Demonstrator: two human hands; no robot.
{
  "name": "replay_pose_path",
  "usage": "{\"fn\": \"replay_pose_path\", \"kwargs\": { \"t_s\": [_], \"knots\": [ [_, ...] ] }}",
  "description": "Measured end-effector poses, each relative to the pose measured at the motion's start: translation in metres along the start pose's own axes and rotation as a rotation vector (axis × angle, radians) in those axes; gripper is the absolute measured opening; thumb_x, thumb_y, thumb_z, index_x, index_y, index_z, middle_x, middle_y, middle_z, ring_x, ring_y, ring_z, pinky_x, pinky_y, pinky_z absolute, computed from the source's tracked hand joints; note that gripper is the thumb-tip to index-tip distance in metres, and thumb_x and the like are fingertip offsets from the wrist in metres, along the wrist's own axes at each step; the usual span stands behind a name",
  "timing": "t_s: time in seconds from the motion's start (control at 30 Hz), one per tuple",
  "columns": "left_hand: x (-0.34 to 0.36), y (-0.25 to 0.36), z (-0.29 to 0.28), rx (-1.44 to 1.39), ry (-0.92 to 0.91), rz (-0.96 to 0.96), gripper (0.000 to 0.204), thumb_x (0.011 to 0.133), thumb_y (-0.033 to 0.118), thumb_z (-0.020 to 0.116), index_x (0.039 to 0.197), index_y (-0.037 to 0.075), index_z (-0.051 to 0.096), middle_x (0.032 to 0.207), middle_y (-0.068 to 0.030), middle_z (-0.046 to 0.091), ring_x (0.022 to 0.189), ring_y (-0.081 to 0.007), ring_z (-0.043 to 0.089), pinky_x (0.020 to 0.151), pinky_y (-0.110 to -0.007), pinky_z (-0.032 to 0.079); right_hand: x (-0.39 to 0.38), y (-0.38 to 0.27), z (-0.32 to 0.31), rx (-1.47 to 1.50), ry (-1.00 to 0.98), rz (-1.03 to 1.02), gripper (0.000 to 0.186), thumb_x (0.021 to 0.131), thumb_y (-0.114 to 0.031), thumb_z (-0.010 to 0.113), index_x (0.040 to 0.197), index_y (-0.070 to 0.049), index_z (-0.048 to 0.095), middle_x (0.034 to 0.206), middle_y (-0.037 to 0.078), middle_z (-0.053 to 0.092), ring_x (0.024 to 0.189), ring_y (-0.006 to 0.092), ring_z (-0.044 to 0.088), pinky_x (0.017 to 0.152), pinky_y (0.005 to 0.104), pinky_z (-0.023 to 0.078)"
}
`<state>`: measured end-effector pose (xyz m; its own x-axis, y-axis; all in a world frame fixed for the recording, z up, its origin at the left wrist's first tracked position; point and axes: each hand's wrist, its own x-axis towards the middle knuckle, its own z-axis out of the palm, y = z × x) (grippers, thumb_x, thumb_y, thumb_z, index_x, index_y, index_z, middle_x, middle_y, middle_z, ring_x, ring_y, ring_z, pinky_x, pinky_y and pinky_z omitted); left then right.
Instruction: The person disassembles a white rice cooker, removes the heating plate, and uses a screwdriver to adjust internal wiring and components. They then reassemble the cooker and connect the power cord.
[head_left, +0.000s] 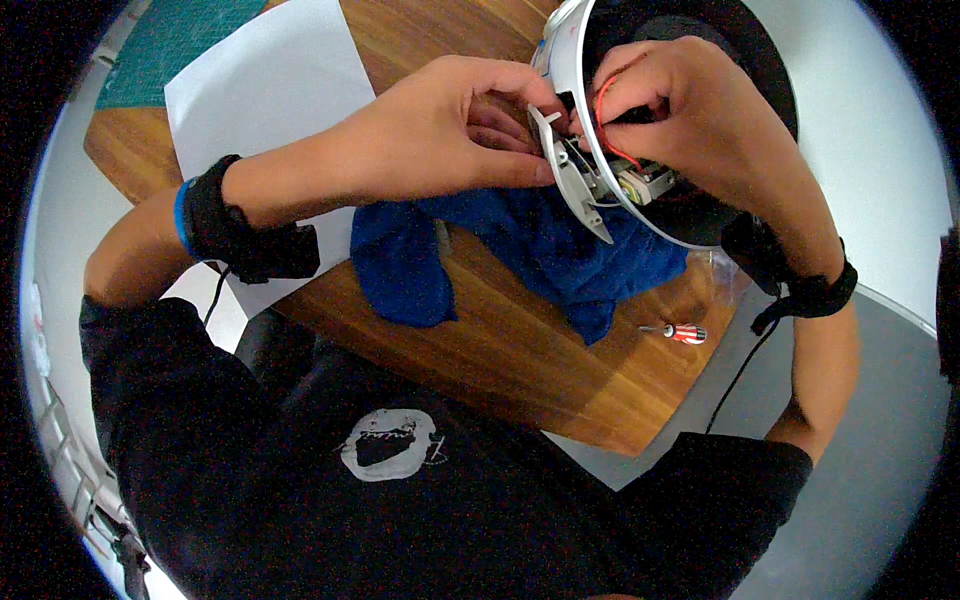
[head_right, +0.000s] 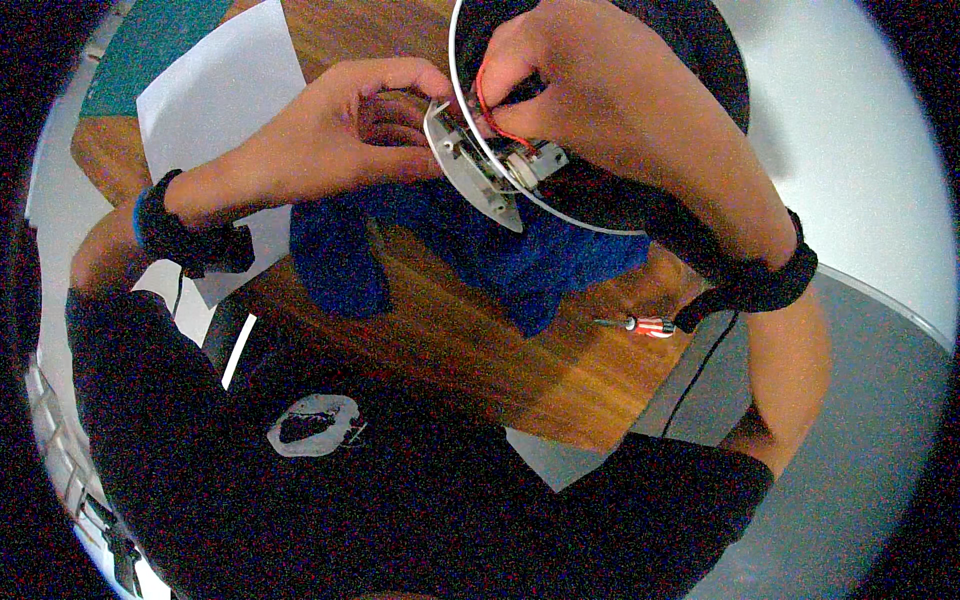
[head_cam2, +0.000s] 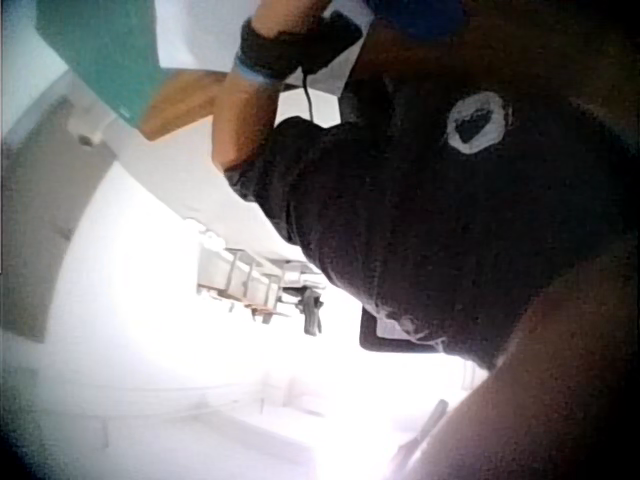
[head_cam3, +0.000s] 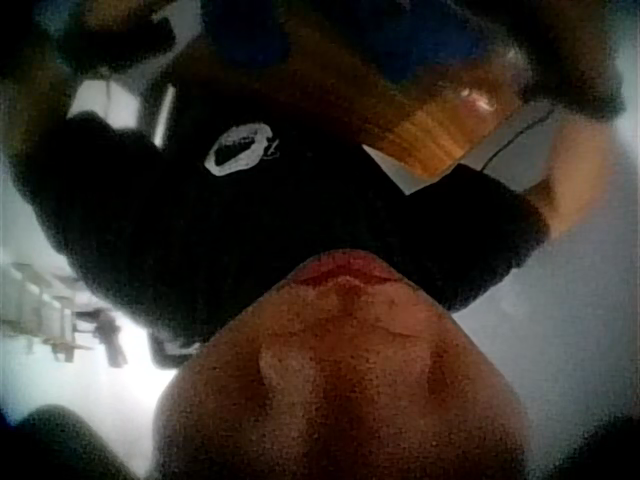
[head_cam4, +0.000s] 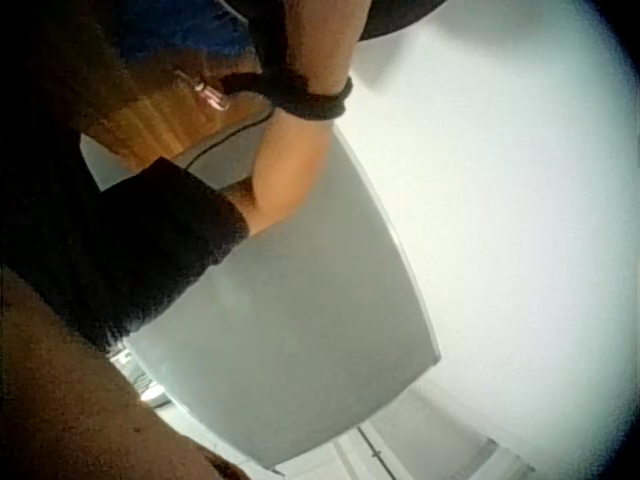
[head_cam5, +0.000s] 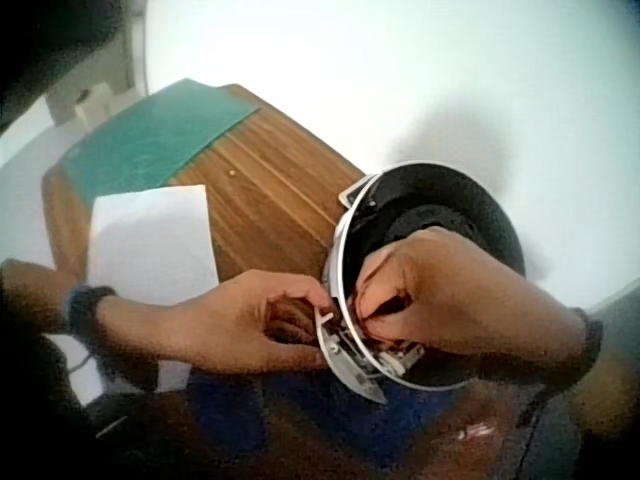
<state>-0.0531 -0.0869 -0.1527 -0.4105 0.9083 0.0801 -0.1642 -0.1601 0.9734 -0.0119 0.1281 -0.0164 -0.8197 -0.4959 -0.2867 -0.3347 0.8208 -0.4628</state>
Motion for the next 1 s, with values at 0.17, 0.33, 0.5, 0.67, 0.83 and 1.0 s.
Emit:
{"fn": "replay_pose_path", "kwargs": {
  "t_s": [0.17,0.33,0.5,0.67,0.83,1.0],
  "knots": [
    [0.004,-0.003,-0.002,0.008,-0.056,0.013,0.042,0.092,-0.003,0.074,0.130,0.004,0.059,0.119,-0.0068,0.072,0.110,-0.0152,0.069,0.099,-0.031,0.056,-0.002,0.000,0.000,-0.009,0.004,-0.012,0.008,0.078,-0.004,0.074,0.074,0.002,0.069,0.082,0.009,0.066,0.073,0.0209,0.063,0.065,0.0310,0.048],
    [0.006,0.003,-0.003,0.043,-0.068,-0.012,0.039,0.093,-0.002,0.072,0.130,0.003,0.060,0.118,-0.0062,0.072,0.110,-0.0145,0.069,0.098,-0.030,0.056,-0.003,-0.005,-0.001,-0.022,0.013,0.016,0.010,0.078,-0.005,0.074,0.072,0.001,0.069,0.080,0.010,0.065,0.073,0.0226,0.063,0.065,0.0325,0.047],
    [0.008,0.001,-0.003,0.050,-0.071,-0.022,0.035,0.095,-0.001,0.070,0.129,0.002,0.061,0.117,-0.0060,0.072,0.109,-0.0143,0.069,0.097,-0.029,0.057,-0.005,-0.001,-0.003,-0.020,-0.024,-0.005,0.009,0.078,-0.006,0.075,0.077,0.001,0.069,0.081,0.010,0.065,0.074,0.0240,0.063,0.066,0.0328,0.048],
    [0.011,-0.002,0.000,0.027,-0.049,-0.054,0.031,0.096,-0.002,0.069,0.126,0.001,0.063,0.118,-0.0065,0.072,0.109,-0.0147,0.069,0.098,-0.030,0.057,-0.004,-0.030,-0.031,-0.075,-0.159,0.103,0.012,0.086,-0.014,0.074,0.088,-0.003,0.079,0.087,0.007,0.075,0.075,0.0238,0.070,0.069,0.0323,0.053],
    [0.010,-0.001,0.003,0.064,-0.034,-0.065,0.029,0.096,-0.002,0.068,0.124,0.001,0.064,0.120,-0.0063,0.072,0.110,-0.0147,0.069,0.099,-0.030,0.056,-0.005,-0.038,-0.028,-0.104,-0.111,0.140,0.012,0.081,-0.011,0.075,0.090,-0.005,0.081,0.092,0.008,0.076,0.077,0.0247,0.071,0.072,0.0328,0.054],
    [0.009,-0.002,0.001,0.040,-0.037,-0.096,0.027,0.097,-0.001,0.067,0.124,0.001,0.065,0.119,-0.0050,0.073,0.110,-0.0136,0.068,0.098,-0.029,0.055,-0.003,-0.040,-0.027,-0.094,-0.105,0.162,0.012,0.083,-0.010,0.075,0.091,-0.004,0.081,0.094,0.008,0.077,0.079,0.0236,0.072,0.075,0.0325,0.055]
  ]
}}
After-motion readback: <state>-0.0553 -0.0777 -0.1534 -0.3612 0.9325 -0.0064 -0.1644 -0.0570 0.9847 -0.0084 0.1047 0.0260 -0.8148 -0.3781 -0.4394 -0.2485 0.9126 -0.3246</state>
